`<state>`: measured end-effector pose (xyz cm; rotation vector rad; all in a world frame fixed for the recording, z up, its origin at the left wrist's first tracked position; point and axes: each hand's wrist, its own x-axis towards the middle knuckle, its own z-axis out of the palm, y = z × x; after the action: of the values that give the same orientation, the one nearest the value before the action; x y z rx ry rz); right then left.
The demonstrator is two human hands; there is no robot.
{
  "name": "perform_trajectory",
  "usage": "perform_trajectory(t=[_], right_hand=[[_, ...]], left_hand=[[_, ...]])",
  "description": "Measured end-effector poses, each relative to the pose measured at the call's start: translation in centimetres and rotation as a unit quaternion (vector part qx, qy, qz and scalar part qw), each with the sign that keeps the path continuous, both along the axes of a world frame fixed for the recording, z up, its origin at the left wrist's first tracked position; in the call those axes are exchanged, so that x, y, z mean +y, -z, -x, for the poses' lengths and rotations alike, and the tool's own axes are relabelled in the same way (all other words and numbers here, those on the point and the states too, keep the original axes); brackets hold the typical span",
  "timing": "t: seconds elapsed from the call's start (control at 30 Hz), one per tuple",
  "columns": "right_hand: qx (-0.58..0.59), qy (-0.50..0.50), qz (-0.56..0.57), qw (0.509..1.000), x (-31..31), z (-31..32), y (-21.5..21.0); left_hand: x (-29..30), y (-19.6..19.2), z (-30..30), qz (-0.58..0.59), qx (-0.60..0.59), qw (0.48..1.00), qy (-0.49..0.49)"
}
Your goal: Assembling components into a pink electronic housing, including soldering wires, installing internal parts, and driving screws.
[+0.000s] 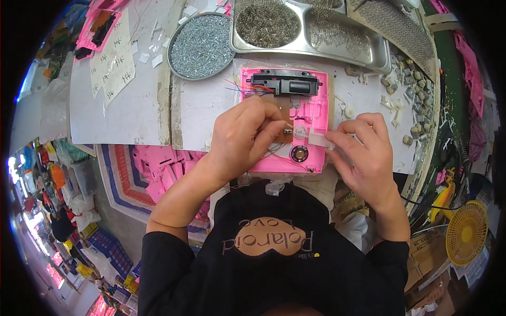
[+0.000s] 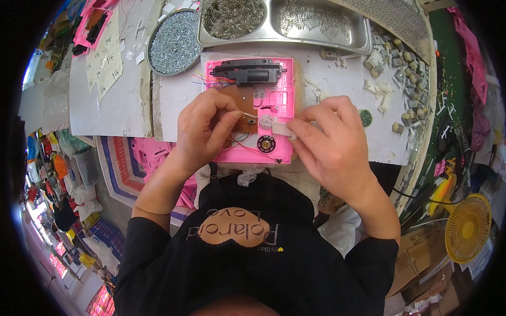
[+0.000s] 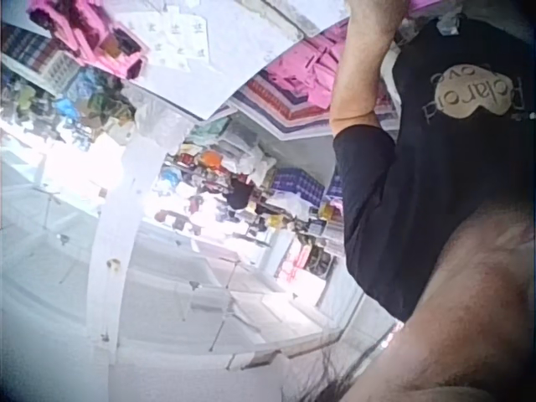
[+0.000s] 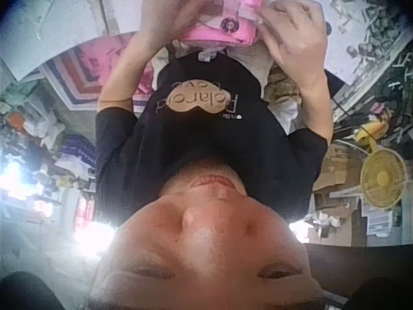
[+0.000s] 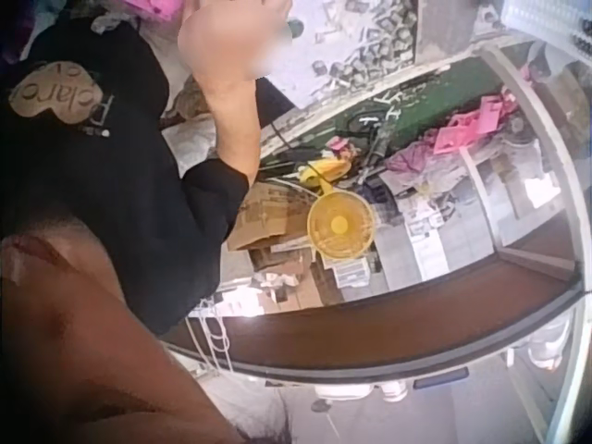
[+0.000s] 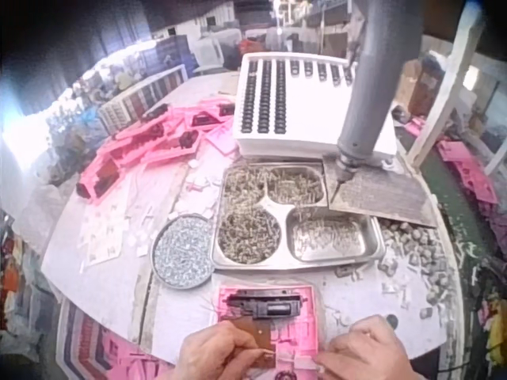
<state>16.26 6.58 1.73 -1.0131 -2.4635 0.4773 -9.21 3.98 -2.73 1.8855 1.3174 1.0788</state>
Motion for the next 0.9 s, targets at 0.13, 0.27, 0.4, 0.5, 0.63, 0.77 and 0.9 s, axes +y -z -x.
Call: perform_trajectory(t=[0.13,0.27,0.4,0.5,0.63,0.77,0.9], right_hand=[[-0.032,-0.018,-0.030,0.999,0.5,0.9,-0.6],[0.002,-0.033,-0.020,0.999,0.9,1.1,0.1],[0.078,-0.050,0.022,0.995,1.8,0.5,1.8],[0.130,-0.055,0.046,0.989,1.7,0.2,3.8],[0.127,-0.058,0.048,0.989,1.9,0.9,3.7],[0.006,-0.047,0.026,0.999,0.7,1.9,2.2],[0.018,-0.029,0.014,0.999,0.3,1.3,1.9]], left_hand=[[0.4,0.0,-0.2,-0.027,0.006,1.000,0.002],[0.3,0.3,-0.2,-0.023,0.009,1.000,-0.005],[0.3,0.4,-0.7,-0.036,0.008,0.999,-0.024],[0.4,0.4,-0.9,-0.044,0.002,0.998,-0.036],[0.6,0.4,-1.0,-0.050,0.011,0.998,-0.027],[0.5,0.4,-0.9,-0.047,0.020,0.998,-0.026],[0.4,0.2,-0.9,-0.031,0.034,0.999,-0.022]])
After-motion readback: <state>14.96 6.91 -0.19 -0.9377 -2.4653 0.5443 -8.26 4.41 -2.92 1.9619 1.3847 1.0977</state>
